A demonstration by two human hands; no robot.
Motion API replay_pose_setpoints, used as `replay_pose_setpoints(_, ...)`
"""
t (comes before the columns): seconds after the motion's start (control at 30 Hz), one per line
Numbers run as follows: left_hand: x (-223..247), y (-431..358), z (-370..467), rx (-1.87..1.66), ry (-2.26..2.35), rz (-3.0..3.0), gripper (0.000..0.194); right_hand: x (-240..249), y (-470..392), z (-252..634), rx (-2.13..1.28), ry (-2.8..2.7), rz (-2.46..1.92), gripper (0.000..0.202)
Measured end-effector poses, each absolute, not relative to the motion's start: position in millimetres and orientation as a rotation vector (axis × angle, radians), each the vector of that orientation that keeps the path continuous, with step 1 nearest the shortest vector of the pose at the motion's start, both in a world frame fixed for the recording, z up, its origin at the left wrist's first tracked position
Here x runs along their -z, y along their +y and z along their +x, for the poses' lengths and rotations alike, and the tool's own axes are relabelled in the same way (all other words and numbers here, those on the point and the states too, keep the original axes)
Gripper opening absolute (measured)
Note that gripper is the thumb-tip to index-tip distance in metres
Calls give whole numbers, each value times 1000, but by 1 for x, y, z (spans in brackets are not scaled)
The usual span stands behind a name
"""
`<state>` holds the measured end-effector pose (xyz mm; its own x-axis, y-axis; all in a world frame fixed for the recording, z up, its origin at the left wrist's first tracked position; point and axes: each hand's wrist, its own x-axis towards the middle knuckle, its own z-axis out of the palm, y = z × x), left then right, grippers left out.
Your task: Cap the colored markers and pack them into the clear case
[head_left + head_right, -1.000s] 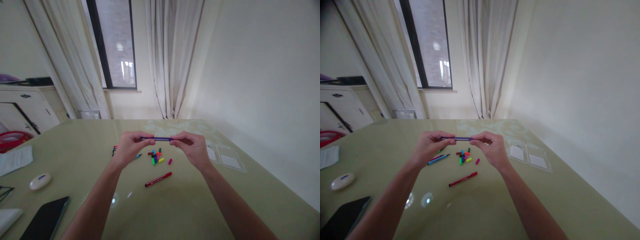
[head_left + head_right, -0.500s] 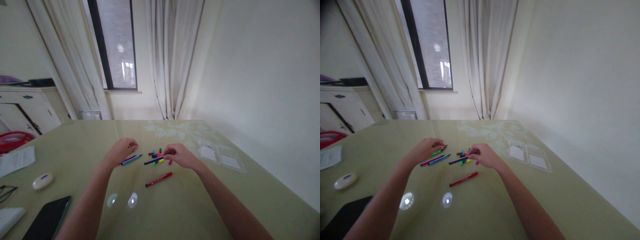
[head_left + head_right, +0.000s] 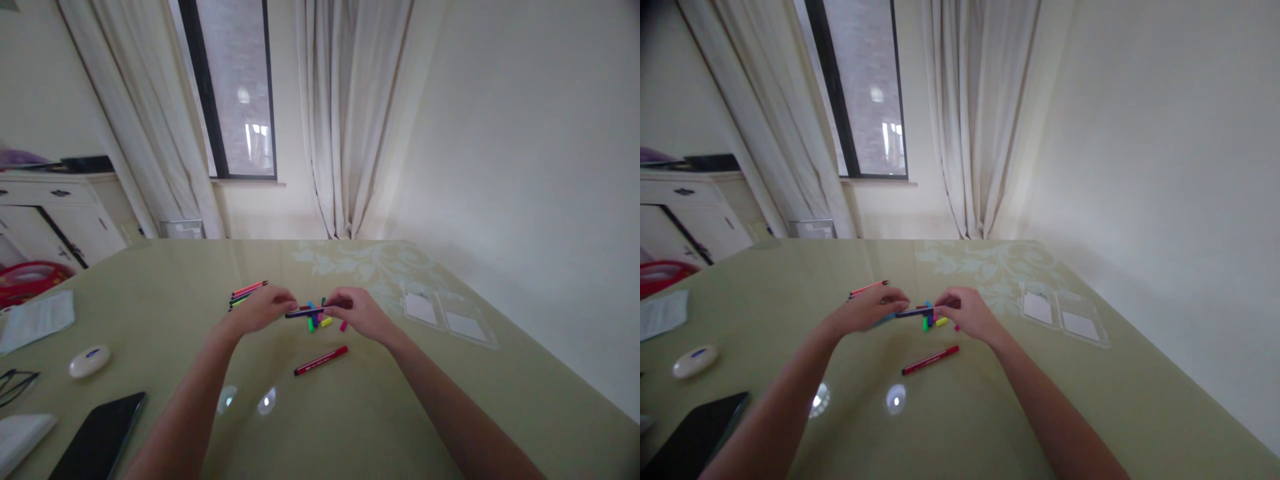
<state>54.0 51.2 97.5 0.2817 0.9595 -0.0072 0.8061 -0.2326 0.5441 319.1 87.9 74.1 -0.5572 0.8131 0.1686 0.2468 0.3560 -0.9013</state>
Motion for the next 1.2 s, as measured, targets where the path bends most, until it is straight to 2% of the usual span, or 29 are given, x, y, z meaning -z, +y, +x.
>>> replay_pose_setpoints(0.1, -110, 45, 90, -758, 1218, 2140, 36, -84, 87, 318, -1147, -1833, -858, 25)
replay_pose_setpoints(0.23, -115, 39, 111, -923, 1233, 2157, 31, -95, 85, 320, -1136, -1753, -787, 26)
replay_pose_setpoints(0.5, -120, 38, 99, -851, 1137, 2093, 37, -105, 73, 319, -1006, -1856, -797, 21)
replay_pose_setpoints(0.73, -129, 32, 106, -952, 1169, 2071, 26, -115, 68, 318, -1149, -1739, -771, 22)
replay_pose_setpoints(0.93, -135, 31, 97, -850, 1182, 2063, 35, -121, 69, 324, -1230, -1835, -793, 27)
replay_pose_setpoints(1.07, -116, 48, 56, -878, 1512, 2000, 48, -104, 79, 330, -1322, -1982, -880, 25)
replay_pose_setpoints(1.2, -79, 65, 8, -563, 2122, 1999, 33, -81, 87, 329, -1386, -2156, -913, 16)
